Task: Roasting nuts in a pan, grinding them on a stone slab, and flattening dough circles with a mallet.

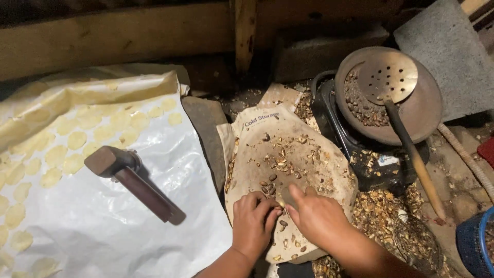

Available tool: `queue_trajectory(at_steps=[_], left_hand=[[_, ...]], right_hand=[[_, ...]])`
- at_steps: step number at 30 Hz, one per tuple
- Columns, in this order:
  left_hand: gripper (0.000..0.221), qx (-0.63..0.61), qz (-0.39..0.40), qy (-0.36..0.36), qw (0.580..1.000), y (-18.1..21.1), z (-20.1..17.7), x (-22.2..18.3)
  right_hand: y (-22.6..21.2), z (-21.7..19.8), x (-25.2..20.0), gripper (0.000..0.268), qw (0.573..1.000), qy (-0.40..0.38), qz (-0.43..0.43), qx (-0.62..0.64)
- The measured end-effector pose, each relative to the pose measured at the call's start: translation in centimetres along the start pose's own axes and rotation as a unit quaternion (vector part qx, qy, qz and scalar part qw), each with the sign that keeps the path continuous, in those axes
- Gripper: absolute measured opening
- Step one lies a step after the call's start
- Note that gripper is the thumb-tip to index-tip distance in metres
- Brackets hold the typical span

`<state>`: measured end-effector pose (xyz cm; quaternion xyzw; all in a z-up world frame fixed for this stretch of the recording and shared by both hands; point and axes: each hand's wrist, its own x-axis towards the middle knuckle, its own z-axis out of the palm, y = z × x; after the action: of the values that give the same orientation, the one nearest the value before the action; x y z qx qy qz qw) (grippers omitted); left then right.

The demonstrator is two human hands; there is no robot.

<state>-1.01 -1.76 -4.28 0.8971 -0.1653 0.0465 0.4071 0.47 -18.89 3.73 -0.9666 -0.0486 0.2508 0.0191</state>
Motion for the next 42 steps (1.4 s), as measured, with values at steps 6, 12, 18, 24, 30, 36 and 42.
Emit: queue_trajectory(at_steps=[6, 12, 18, 24, 30, 36, 42], left_hand=[[0.022, 0.039, -0.012, -0.035, 0.999, 1.0, 0.6, 5.1], [0.050, 0.135, 0.030, -0.056, 0.989, -0.1, 2.2, 5.7], [0.039, 0.079, 0.026, 0.056, 0.995, -1.8, 1.1, 4.3], [0.031, 0.082, 0.003, -0.006, 0.997, -3.4, 2.4, 4.4], [0.020, 0.069, -0.023, 0.021, 0.997, -1.4, 2.8, 4.5], [0.025, 0.062, -0.024, 0.001, 0.998, -1.3, 2.1, 4.9], [0.024, 0.037, -0.020, 0.010, 0.999, -2.4, -0.1, 3.8]], right_hand=[[1.7, -2.9, -1.2, 0.036, 0.971, 0.039, 0.173, 0.159], [1.6, -4.4, -0.9, 0.055, 0.978, -0.029, 0.178, 0.107], [0.9, 1.1, 0.5, 0.055, 0.992, 0.116, -0.026, 0.040], [-0.2, -3.6, -0.4, 0.054, 0.953, 0.029, 0.119, 0.275], [-1.5, -7.1, 0.4, 0.055, 0.950, -0.064, 0.169, 0.254], [-1.0, -5.8, -0.7, 0.051, 0.979, -0.085, 0.136, 0.128], [-0.8, -2.8, 1.4, 0.050, 0.993, 0.067, -0.001, 0.100]])
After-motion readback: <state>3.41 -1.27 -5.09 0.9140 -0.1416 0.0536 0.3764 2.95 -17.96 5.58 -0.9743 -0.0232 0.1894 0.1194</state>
